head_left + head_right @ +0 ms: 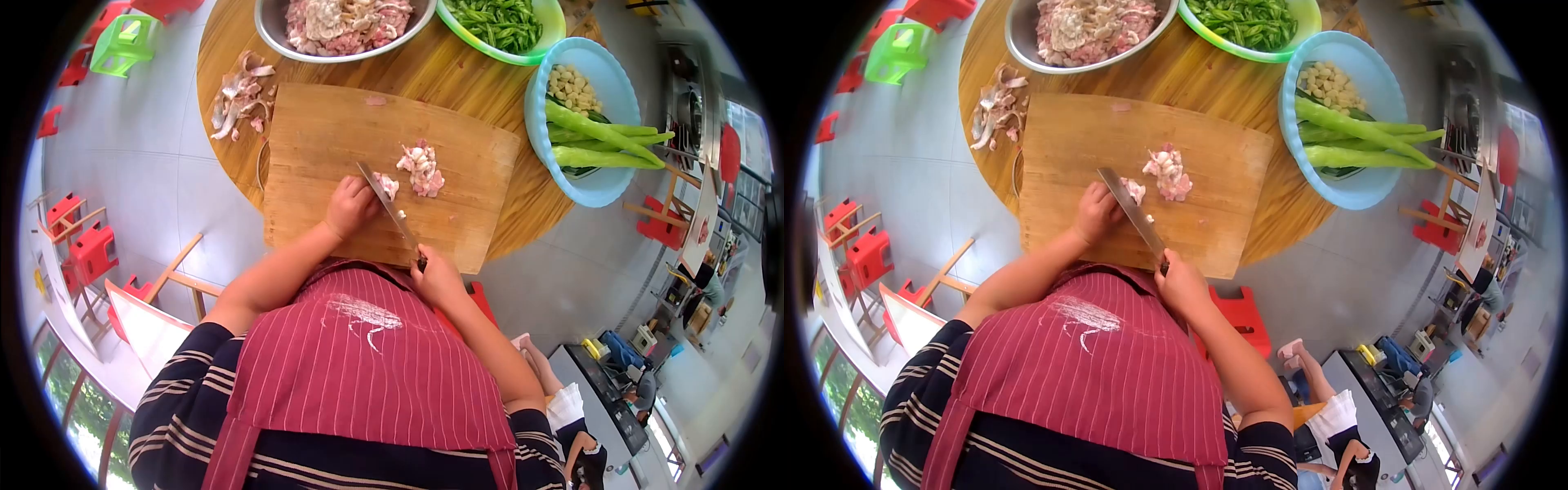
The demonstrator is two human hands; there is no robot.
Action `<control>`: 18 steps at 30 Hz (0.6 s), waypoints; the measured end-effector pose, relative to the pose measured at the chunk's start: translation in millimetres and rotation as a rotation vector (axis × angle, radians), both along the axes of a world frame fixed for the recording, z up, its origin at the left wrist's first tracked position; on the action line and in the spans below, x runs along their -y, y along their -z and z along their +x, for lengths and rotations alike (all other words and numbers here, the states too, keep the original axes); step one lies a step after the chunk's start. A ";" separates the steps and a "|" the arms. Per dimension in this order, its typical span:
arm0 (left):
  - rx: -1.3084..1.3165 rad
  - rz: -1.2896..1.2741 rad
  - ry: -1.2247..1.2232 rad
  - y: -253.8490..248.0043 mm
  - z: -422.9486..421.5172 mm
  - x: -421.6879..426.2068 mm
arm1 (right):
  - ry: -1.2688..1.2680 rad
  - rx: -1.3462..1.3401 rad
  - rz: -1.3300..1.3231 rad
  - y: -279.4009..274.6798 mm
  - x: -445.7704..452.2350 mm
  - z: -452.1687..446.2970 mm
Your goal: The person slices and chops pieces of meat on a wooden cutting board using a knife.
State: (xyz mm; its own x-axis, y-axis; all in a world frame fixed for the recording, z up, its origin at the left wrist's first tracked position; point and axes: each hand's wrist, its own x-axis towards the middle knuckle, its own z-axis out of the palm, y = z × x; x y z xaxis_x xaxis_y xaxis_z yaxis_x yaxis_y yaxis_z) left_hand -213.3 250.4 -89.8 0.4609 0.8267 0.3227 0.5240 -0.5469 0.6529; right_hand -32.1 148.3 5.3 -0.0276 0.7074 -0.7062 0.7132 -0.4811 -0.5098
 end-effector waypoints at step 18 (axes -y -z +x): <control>0.071 0.057 0.046 -1.5 -6.1 3.8 | 0.283 -0.159 0.288 13.6 -85.2 16.4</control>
